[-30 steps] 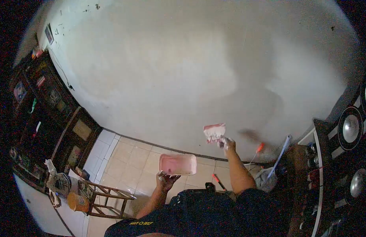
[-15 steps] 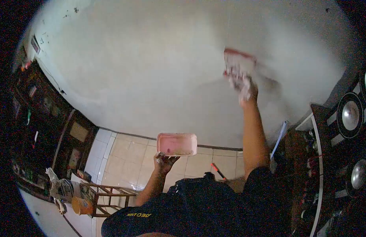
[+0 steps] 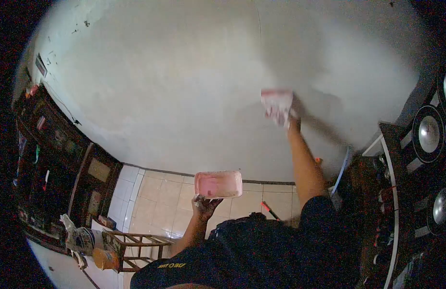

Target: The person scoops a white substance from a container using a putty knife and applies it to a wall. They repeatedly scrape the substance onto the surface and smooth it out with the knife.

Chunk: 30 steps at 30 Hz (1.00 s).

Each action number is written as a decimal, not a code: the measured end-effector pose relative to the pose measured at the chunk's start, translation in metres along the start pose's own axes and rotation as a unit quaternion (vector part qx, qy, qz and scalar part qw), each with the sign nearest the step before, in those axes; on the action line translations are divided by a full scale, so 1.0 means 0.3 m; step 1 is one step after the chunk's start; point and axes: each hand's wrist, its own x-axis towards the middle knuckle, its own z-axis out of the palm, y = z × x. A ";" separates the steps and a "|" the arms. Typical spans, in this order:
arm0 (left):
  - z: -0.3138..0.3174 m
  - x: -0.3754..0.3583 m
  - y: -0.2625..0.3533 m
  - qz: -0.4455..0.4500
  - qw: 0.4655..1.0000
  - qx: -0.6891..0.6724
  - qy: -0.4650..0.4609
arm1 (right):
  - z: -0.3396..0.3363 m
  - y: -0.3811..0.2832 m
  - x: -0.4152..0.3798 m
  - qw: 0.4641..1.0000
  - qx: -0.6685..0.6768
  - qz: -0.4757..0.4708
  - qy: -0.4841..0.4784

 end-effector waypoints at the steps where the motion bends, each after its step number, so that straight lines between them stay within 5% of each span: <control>1: -0.013 0.004 -0.002 0.000 1.000 -0.001 0.002 | -0.131 0.175 -0.030 0.991 -0.072 0.086 0.076; 3: -0.048 0.023 -0.004 -0.004 1.000 -0.009 -0.017 | -0.196 0.191 -0.268 0.974 -0.094 0.207 0.021; 6: -0.039 0.047 -0.010 0.006 1.000 -0.015 -0.015 | -0.137 0.091 -0.450 0.980 -0.005 0.199 -0.022; 9: 0.014 0.047 0.007 -0.003 1.000 -0.008 -0.008 | 0.119 -0.208 -0.372 0.992 -0.058 0.111 0.015; 13: 0.003 0.100 -0.008 -0.022 0.998 0.021 -0.055 | 0.484 -0.681 -0.158 0.982 0.021 -0.135 -0.132; 15: 0.007 0.111 -0.017 -0.032 0.996 0.022 -0.081 | 0.696 -0.917 -0.203 0.973 -0.017 -0.186 -0.132; 17: 0.034 0.104 -0.020 -0.042 0.996 0.011 -0.075 | 0.808 -0.927 -0.011 0.936 -0.033 -0.307 -0.171; 18: 0.037 0.107 -0.027 -0.044 0.996 0.013 -0.077 | 0.860 -0.961 0.061 0.902 -0.247 -0.346 -0.080; 20: 0.041 0.106 -0.037 -0.049 0.998 0.002 -0.050 | 0.885 -0.944 0.026 0.820 -0.444 -0.358 0.045; 22: 0.026 0.098 -0.033 -0.040 0.998 0.007 -0.050 | 0.817 -0.830 0.083 0.826 -0.473 -0.298 0.072; 24: 0.006 0.094 -0.036 -0.043 0.997 0.001 -0.057 | 0.714 -0.735 -0.007 0.699 -0.628 -0.342 0.033; 25: -0.001 0.096 -0.033 -0.046 0.997 -0.001 -0.058 | 0.624 -0.584 0.147 0.770 -0.597 -0.219 0.055; 27: -0.033 0.086 -0.029 -0.070 0.997 -0.002 -0.023 | 0.541 -0.472 -0.011 0.864 -0.488 -0.058 0.108; 30: -0.064 0.084 -0.027 -0.067 0.998 0.002 -0.015 | 0.349 -0.274 -0.218 0.869 -0.479 -0.112 0.048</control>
